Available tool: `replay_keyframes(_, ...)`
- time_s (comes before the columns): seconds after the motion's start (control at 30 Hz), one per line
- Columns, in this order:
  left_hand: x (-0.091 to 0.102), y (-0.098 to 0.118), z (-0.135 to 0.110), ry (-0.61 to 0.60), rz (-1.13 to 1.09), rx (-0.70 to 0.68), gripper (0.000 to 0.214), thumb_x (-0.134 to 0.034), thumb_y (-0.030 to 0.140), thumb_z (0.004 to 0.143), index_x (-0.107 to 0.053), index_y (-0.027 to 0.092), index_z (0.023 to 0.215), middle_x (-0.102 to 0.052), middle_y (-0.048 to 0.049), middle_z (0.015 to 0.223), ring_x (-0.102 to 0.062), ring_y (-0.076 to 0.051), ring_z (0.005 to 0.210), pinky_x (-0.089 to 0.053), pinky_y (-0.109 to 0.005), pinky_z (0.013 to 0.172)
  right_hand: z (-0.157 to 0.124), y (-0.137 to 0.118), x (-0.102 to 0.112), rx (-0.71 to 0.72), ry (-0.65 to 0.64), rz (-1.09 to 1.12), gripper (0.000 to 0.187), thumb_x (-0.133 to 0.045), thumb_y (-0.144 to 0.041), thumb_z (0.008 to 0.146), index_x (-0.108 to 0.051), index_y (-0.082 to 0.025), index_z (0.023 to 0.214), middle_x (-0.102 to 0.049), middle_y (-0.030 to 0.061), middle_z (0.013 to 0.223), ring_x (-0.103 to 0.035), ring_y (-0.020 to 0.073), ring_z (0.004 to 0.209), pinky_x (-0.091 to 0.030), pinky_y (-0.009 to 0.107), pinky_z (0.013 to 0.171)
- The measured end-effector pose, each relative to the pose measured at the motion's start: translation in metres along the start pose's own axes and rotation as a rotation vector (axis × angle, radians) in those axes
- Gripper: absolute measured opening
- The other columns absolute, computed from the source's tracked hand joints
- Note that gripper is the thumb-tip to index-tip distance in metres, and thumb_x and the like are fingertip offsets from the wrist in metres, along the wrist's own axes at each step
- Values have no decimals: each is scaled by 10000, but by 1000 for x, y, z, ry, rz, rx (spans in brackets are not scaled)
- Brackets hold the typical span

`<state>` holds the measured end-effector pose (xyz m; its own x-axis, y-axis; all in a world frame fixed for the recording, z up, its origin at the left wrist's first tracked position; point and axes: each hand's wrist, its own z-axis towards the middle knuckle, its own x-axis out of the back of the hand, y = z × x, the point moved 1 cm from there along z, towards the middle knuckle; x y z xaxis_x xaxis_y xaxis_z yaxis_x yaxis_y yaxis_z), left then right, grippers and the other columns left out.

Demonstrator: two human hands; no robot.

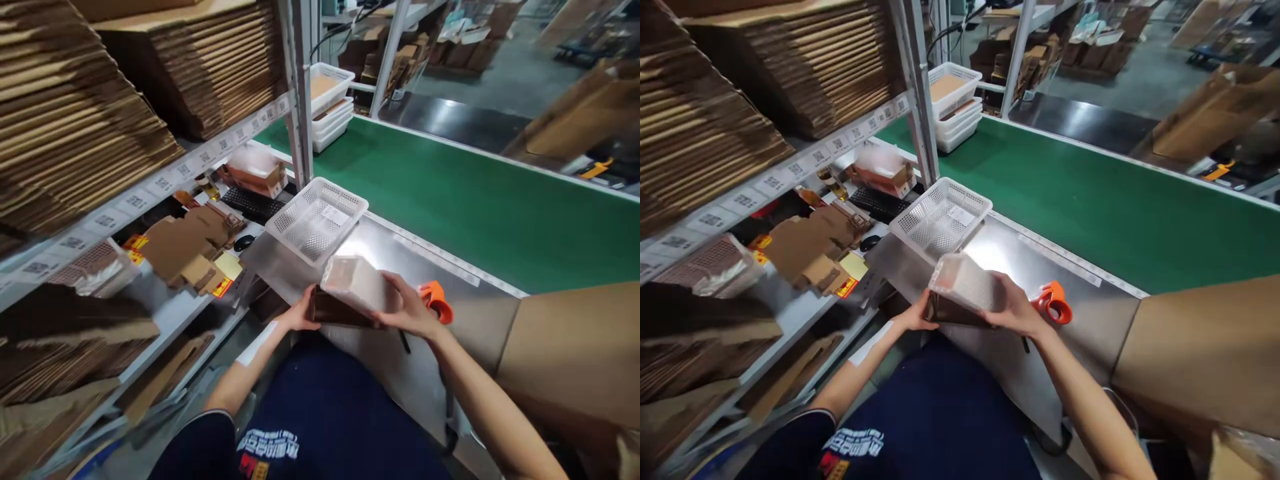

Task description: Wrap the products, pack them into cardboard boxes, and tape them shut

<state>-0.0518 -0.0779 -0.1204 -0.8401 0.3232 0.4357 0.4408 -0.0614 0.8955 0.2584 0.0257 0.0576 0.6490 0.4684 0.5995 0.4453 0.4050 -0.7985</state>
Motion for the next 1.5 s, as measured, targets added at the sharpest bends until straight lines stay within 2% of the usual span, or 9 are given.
replay_keyframes(0.17, 0, 4, 18, -6, 69, -30, 1327, -898, 296, 557, -111, 125, 1612, -375, -253, 1584, -444, -399, 1450, -370, -555, 1221, -5, 12, -27, 92, -265, -225, 756, -728, -492, 786, -528, -149, 1430, -616, 219, 1407, -602, 378, 1276, -471, 538, 1084)
replay_keyframes(0.37, -1, 8, 29, -49, 136, -33, 1277, -871, 267, 579, -138, 36, 1599, -447, -268, 1532, -516, -386, 1385, -454, -459, 1162, 7, 21, -51, -32, -418, -433, 837, -752, -384, 742, -503, -132, 1501, -591, 230, 1450, -586, 382, 1311, -475, 517, 1089)
replay_keyframes(0.6, 7, 6, 34, -134, 104, -56, 1315, -860, 296, 595, -81, 107, 1638, -373, -254, 1604, -445, -402, 1446, -396, -512, 1209, -7, 27, -60, -27, -379, -451, 815, -743, -396, 833, -470, -108, 1545, -513, 261, 1525, -531, 385, 1377, -448, 540, 1140)
replay_keyframes(0.8, 14, 10, 37, -174, 79, -59, 1231, -822, 278, 602, -137, 75, 1605, -403, -266, 1575, -484, -365, 1424, -408, -505, 1202, -27, -4, -62, -59, -135, -501, 360, -499, -401, 1027, -728, -217, 1235, -663, 176, 1293, -655, 332, 1156, -548, 462, 965)
replay_keyframes(1.07, 22, 10, 38, -253, 72, -58, 1290, -837, 383, 641, -78, 123, 1651, -385, -235, 1619, -449, -370, 1460, -400, -510, 1210, 18, 17, -108, -279, -528, -151, 318, -580, -324, 969, -716, -167, 1210, -753, 140, 1191, -710, 283, 1078, -562, 376, 936)
replay_keyframes(1.2, 40, 10, 30, -369, -73, 8, 1408, -859, 542, 655, 36, 170, 1676, -157, -215, 1732, -236, -356, 1590, -259, -549, 1278, -22, 42, -74, -316, -240, 107, 493, -573, -525, 966, -656, -201, 1327, -690, 133, 1343, -652, 284, 1226, -520, 427, 1062)
replay_keyframes(1.33, 52, 5, 33, -315, -436, 121, 1115, -734, 702, 781, -230, 245, 1664, -249, -132, 1726, -271, -325, 1585, -257, -526, 1290, -78, 89, -38, -562, 246, 437, 672, -676, -747, 817, -676, -210, 1221, -746, 118, 1069, -713, 281, 1000, -586, 456, 921)
replay_keyframes(1.4, 46, 2, 42, -254, -545, 171, 1041, -740, 740, 759, -386, 254, 1608, -318, -115, 1703, -262, -357, 1584, -235, -535, 1298, -90, 110, -42, -610, 280, 529, 803, -790, -774, 681, -670, -225, 1253, -740, 135, 1133, -701, 311, 1071, -559, 500, 988)
replay_keyframes(1.5, 22, -1, 59, -259, -621, 230, 1081, -792, 767, 668, -460, 251, 1558, -443, -126, 1634, -353, -396, 1536, -305, -555, 1263, -87, 129, -66, -548, 95, 677, 995, -787, -856, 590, -618, -278, 1382, -647, 136, 1411, -572, 359, 1346, -422, 555, 1169)
